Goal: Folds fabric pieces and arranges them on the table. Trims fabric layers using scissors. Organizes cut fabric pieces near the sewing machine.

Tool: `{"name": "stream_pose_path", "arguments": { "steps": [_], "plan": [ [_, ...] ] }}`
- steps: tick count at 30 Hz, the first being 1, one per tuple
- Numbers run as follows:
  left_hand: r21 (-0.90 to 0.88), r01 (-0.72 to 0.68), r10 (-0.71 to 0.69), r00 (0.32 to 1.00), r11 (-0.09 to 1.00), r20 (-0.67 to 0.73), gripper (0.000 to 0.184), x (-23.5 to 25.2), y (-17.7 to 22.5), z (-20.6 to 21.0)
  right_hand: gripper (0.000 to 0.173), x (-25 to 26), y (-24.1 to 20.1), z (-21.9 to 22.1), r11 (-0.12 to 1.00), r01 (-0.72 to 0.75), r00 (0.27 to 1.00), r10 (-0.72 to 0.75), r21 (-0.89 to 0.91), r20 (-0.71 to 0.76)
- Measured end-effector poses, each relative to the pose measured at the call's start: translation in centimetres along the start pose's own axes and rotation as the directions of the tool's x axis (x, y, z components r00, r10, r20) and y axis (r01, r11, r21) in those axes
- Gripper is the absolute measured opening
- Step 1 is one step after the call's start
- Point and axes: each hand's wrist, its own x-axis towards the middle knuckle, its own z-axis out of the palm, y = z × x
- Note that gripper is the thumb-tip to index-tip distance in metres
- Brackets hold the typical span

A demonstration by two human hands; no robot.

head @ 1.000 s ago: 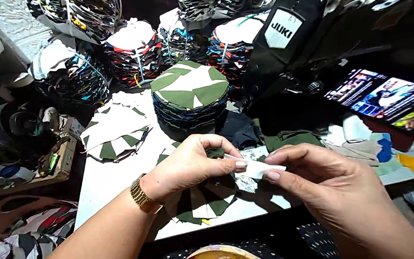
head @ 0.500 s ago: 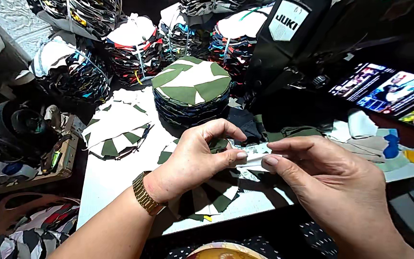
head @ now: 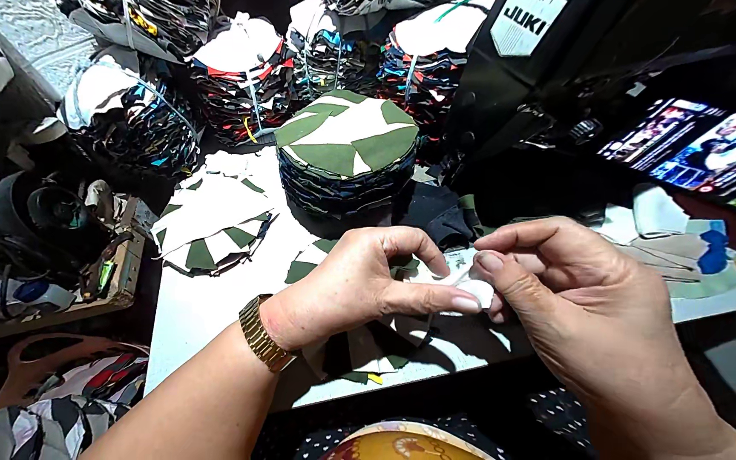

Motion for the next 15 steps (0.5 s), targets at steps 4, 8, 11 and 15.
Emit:
{"name": "stream_pose_path", "arguments": {
  "steps": [4,8,11,15],
  "plan": [
    [0.077,-0.014,0.011,0.999,0.997,0.05,0.013,-0.4,0.4,0.4,0.011,0.0,-0.2,0.4,0.993,-0.058,0.998,0.055,0.107,0.029],
    [0.098,-0.057,0.053,0.998,0.994,0.037,0.007,-0.1,0.1,0.3,0.014,0.2,0.0,-0.1,0.958,-0.13,0.99,0.114,0.255,0.076],
    [0.086,-0.056,0.054,0.998,0.995,0.024,0.006,0.0,0.1,0.3,0.016,0.3,0.3,-0.4,0.946,-0.133,0.989,0.105,0.297,0.109],
    [-0.018,0.008,-0.006,0.997,1.0,0.076,0.014,0.3,0.1,-0.5,0.024,0.4,1.2,-1.8,0.976,0.023,0.971,-0.074,0.219,0.227]
  ]
}}
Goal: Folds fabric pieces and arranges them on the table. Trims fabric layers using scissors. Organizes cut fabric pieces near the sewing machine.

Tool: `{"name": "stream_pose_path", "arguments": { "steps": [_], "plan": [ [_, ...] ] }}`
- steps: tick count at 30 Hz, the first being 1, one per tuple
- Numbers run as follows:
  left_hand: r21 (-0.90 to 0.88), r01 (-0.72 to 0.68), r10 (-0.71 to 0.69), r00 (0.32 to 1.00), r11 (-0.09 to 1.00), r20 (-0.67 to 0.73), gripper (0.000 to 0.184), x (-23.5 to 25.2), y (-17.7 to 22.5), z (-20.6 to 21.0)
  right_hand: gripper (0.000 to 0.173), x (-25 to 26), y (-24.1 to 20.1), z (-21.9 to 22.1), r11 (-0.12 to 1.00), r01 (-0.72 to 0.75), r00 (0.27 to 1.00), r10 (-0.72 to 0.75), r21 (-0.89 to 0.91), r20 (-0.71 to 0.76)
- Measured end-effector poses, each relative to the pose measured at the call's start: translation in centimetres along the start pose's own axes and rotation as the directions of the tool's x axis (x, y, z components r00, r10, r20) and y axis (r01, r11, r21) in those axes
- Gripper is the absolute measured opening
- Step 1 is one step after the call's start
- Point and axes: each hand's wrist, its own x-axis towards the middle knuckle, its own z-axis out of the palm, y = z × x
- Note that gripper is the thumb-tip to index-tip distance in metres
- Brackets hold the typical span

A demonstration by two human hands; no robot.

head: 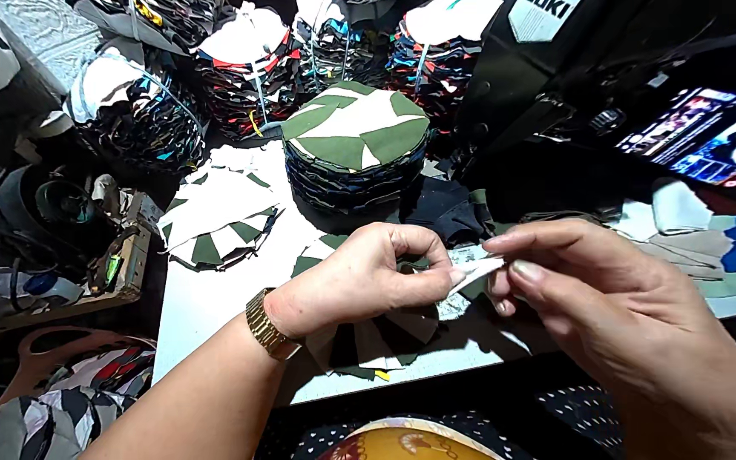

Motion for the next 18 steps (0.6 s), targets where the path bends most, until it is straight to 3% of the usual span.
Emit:
{"name": "stream_pose_path", "arguments": {
  "steps": [4,9,13,16,18],
  "plan": [
    [-0.039,0.046,-0.043,0.997,0.998,0.063,0.014,-0.1,0.2,-0.5,0.042,-0.3,-0.3,-0.7,0.961,0.131,0.988,-0.107,-0.243,0.109],
    [-0.047,0.055,-0.051,0.995,0.997,0.091,0.013,0.0,0.0,-0.1,0.015,-0.1,-0.4,0.4,0.904,0.267,0.961,-0.274,-0.334,0.028],
    [-0.042,0.075,-0.072,0.995,0.996,0.073,0.02,0.0,-0.2,-0.2,0.009,0.4,-1.0,0.8,0.882,0.353,0.933,-0.355,-0.311,0.051],
    [-0.03,0.061,-0.062,0.998,0.998,-0.031,0.014,0.0,-0.3,-0.4,0.008,1.1,-1.5,1.1,0.882,0.353,0.932,-0.361,-0.311,0.035],
    [-0.122,0.041,-0.056,0.991,0.992,-0.119,0.016,0.0,-0.3,-0.7,0.008,1.5,-1.5,1.1,0.889,0.328,0.939,-0.343,-0.32,0.008]
  ]
}}
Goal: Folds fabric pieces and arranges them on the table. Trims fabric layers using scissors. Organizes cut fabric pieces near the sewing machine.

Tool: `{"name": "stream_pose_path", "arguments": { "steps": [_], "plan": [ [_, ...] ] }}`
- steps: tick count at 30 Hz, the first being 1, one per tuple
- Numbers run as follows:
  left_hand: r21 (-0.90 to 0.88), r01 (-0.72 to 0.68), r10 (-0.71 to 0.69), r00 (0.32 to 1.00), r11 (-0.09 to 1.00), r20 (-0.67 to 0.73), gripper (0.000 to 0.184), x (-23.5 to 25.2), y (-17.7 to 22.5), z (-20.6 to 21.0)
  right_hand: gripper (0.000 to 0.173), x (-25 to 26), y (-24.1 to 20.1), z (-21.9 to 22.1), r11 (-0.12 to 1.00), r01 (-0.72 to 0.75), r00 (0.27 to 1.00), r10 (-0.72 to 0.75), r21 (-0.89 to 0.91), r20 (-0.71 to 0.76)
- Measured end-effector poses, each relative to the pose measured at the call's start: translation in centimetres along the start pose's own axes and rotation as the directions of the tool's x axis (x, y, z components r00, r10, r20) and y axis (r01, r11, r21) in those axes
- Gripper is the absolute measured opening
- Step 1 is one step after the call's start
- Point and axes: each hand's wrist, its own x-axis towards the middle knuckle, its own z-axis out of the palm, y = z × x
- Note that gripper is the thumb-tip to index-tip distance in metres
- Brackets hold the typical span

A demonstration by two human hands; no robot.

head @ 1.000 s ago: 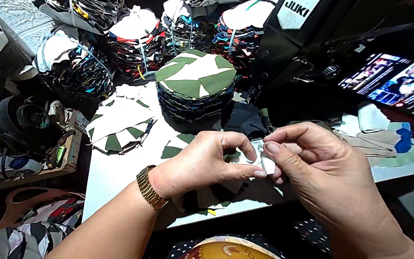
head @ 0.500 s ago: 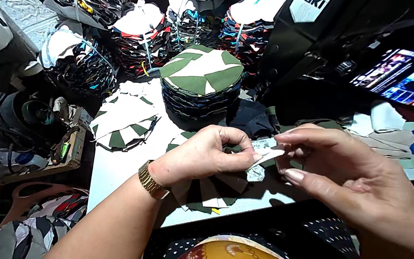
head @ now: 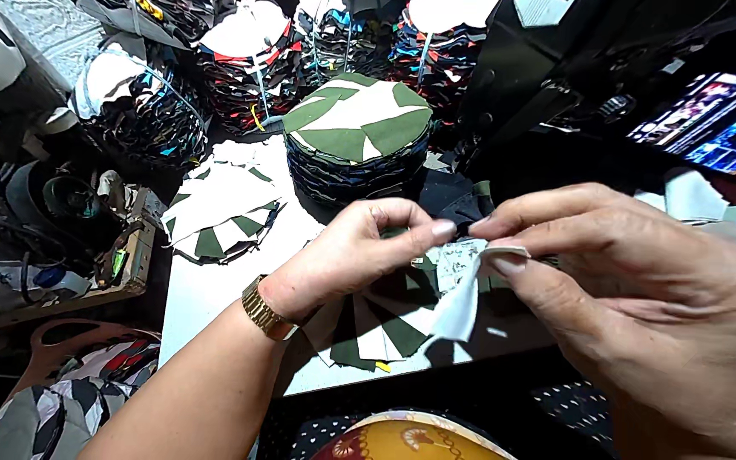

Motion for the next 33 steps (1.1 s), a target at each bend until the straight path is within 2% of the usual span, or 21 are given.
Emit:
{"name": "stream_pose_path", "arguments": {
  "steps": [2,4,7,10,14,16,19,26,29,31,33],
  "plan": [
    [-0.134,0.02,-0.023,0.999,0.991,-0.023,0.021,-0.1,0.4,-0.3,0.007,0.2,0.1,0.2,0.999,-0.03,0.999,0.03,-0.018,-0.026],
    [-0.145,0.008,-0.007,1.0,0.989,0.007,0.015,-0.2,0.7,-0.4,0.007,0.2,0.1,0.6,0.997,-0.071,0.995,0.069,-0.032,-0.066],
    [-0.04,-0.047,0.049,0.997,0.998,0.065,0.002,-0.3,1.0,-0.2,0.012,0.2,-0.2,1.0,0.989,-0.125,0.988,0.117,-0.08,-0.104],
    [0.017,-0.063,0.062,0.996,0.998,0.068,0.006,-0.2,1.0,-0.5,0.013,0.3,-0.4,0.9,0.982,-0.168,0.981,0.158,-0.084,-0.115],
    [0.105,-0.037,0.033,0.998,0.994,0.047,0.016,-0.2,0.8,-1.9,0.011,-0.1,0.1,1.1,0.941,-0.339,0.932,0.336,0.003,-0.136],
    [0.186,0.011,-0.024,0.997,0.982,0.069,0.021,-0.2,0.7,-2.5,0.01,-0.7,0.4,1.5,0.912,-0.41,0.902,0.408,0.016,-0.142],
    [0.36,0.083,-0.122,0.989,0.929,0.087,0.027,-0.1,0.3,-2.9,0.007,-1.7,0.9,2.7,0.88,-0.466,0.882,0.453,-0.092,-0.132],
    [0.683,0.24,-0.314,0.949,0.69,-0.016,0.036,0.1,0.0,-2.3,0.014,-2.2,2.7,4.5,0.794,-0.325,0.932,0.36,-0.514,-0.035],
    [0.783,0.277,-0.381,0.923,0.558,-0.055,0.038,0.0,0.0,-1.7,0.016,-2.2,3.0,4.9,0.751,-0.266,0.937,0.348,-0.605,0.02],
    [0.813,0.282,-0.365,0.926,0.509,-0.092,0.032,-0.1,0.3,-1.5,0.018,-2.0,2.9,4.6,0.729,-0.239,0.941,0.337,-0.642,0.031],
    [0.825,0.283,-0.331,0.935,0.49,-0.124,0.029,-0.2,0.6,-1.7,0.018,-1.7,2.7,4.0,0.756,-0.205,0.958,0.286,-0.621,0.032]
  ]
}}
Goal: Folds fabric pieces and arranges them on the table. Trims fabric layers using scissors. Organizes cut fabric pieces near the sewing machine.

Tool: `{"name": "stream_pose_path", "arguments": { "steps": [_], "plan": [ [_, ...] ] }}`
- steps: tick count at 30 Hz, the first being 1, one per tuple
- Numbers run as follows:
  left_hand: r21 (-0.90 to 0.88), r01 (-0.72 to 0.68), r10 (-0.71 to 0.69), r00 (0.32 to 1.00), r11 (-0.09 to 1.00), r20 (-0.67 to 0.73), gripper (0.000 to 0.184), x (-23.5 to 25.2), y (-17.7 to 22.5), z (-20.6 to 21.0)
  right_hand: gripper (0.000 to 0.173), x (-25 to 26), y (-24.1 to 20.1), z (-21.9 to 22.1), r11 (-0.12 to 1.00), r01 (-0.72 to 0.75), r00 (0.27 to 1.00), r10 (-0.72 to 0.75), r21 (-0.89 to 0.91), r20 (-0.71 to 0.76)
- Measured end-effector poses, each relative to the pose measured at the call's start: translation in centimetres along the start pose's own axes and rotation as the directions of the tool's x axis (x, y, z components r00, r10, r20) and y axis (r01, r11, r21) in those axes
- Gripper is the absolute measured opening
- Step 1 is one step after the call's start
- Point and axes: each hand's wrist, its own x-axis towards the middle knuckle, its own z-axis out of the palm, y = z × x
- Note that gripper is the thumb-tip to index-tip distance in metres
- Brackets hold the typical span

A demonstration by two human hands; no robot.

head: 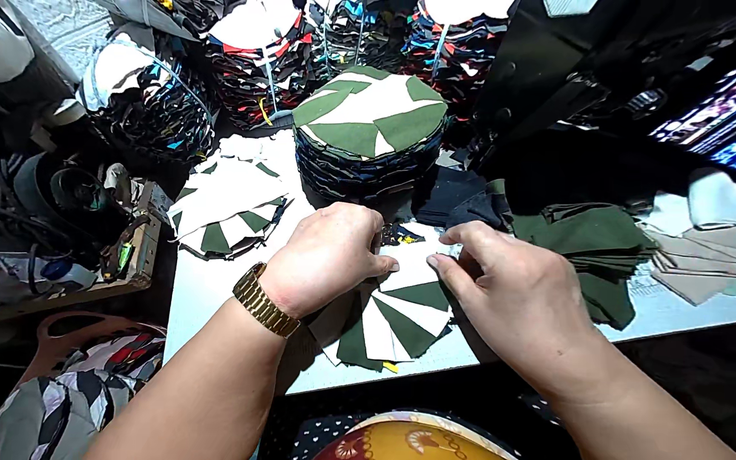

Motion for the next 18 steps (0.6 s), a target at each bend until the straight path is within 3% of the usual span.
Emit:
{"name": "stream_pose_path", "arguments": {
  "steps": [3,6,11,18],
  "plan": [
    [-0.039,-0.011,0.01,1.0,0.999,-0.027,0.028,-0.2,-0.2,-0.5,0.016,0.5,0.3,-0.6,0.982,0.15,0.989,-0.148,0.112,-0.028],
    [-0.025,-0.071,0.07,0.997,0.997,-0.035,0.024,-0.8,-0.2,-0.4,0.016,0.2,0.1,0.0,0.954,0.236,0.964,-0.253,0.183,0.077],
    [0.086,-0.079,0.079,0.997,0.993,0.01,0.022,-0.3,-0.5,0.5,0.012,-0.3,-0.2,-0.2,0.967,0.236,0.945,-0.25,0.092,0.209],
    [0.022,-0.086,0.085,0.996,0.996,0.031,0.019,-0.1,-0.9,0.9,0.02,-0.5,-1.4,-2.3,0.976,0.13,0.913,-0.186,0.172,0.364]
  ]
}}
